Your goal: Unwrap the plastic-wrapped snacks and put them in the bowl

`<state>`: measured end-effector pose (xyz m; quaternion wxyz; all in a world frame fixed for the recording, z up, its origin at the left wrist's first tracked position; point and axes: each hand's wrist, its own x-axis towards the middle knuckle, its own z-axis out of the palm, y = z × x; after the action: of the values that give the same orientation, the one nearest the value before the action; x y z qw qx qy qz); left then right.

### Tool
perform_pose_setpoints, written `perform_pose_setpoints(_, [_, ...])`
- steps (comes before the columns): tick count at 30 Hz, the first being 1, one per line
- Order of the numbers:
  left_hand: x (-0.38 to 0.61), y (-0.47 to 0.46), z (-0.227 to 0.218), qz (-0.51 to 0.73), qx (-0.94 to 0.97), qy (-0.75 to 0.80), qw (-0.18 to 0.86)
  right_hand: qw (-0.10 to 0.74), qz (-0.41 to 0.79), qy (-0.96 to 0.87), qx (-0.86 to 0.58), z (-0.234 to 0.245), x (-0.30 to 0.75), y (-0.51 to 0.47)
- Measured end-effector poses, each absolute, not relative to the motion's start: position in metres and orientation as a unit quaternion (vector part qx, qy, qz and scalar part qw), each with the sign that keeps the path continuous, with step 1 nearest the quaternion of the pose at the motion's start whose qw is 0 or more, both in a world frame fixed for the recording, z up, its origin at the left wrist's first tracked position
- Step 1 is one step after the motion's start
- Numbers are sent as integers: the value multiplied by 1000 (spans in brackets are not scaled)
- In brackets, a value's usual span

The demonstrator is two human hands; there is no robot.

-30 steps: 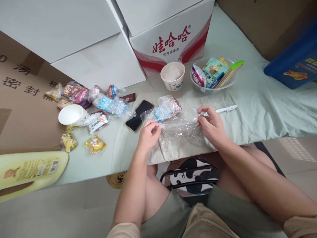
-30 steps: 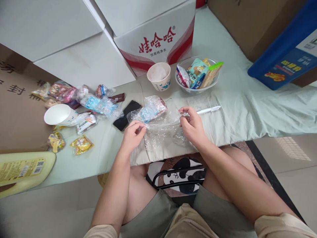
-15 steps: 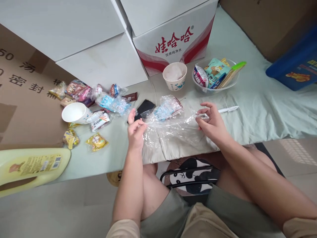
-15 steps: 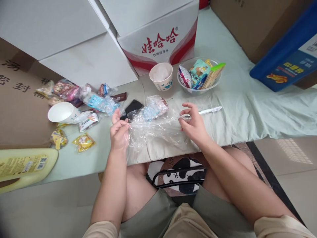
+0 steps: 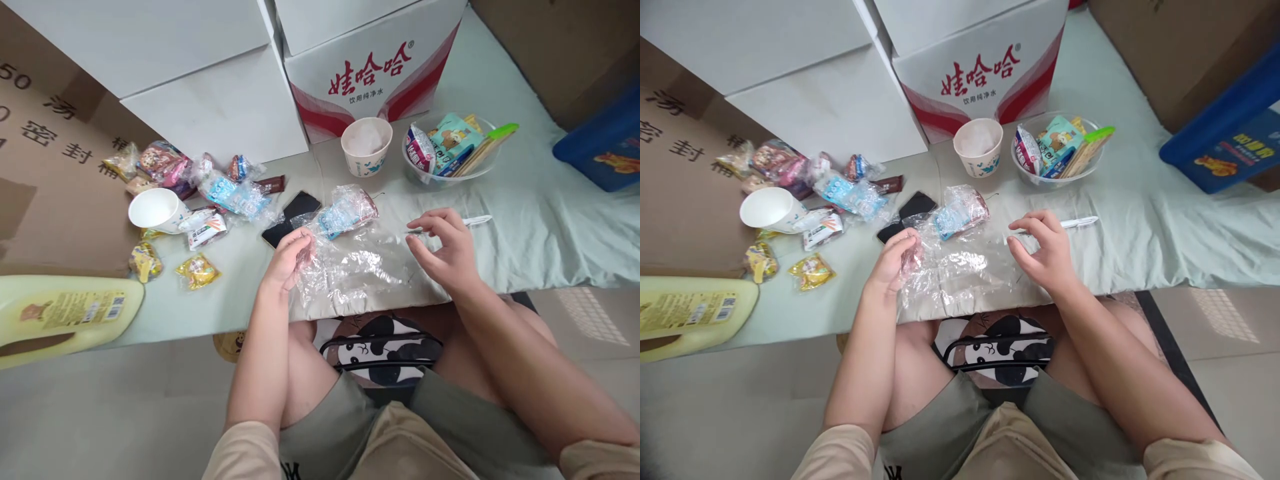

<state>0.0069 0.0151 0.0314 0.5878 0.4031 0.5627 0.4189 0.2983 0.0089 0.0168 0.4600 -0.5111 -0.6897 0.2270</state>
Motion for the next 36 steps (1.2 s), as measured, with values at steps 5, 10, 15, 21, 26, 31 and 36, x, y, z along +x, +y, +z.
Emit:
perform_pose_setpoints(5, [14, 11, 31, 342, 428, 500, 670, 331, 437, -772, -320, 9, 280, -2])
perform_pose_setpoints(10, [18, 13, 29, 347, 449, 522, 637, 188, 541, -746, -341, 11, 264, -14])
perform_pose_setpoints(15, [20, 15, 31, 332, 443, 558, 618, 118, 694, -661, -260, 21, 277, -8])
perform_pose_setpoints(21, [31, 17, 32, 285, 456, 534, 653, 223, 610, -683, -336, 14, 279, 3])
perform_pose_setpoints(26, [29, 19, 29, 300, 428, 515, 679, 113, 716, -644, -246, 17, 261, -4])
perform_pose_setpoints(31, [27, 15, 34, 476, 332, 422, 696, 233, 734, -578, -270, 15, 255, -9])
perform_pose_setpoints(36, [47, 11, 29, 477, 279, 419, 720, 366, 639, -511, -443, 5, 252, -5])
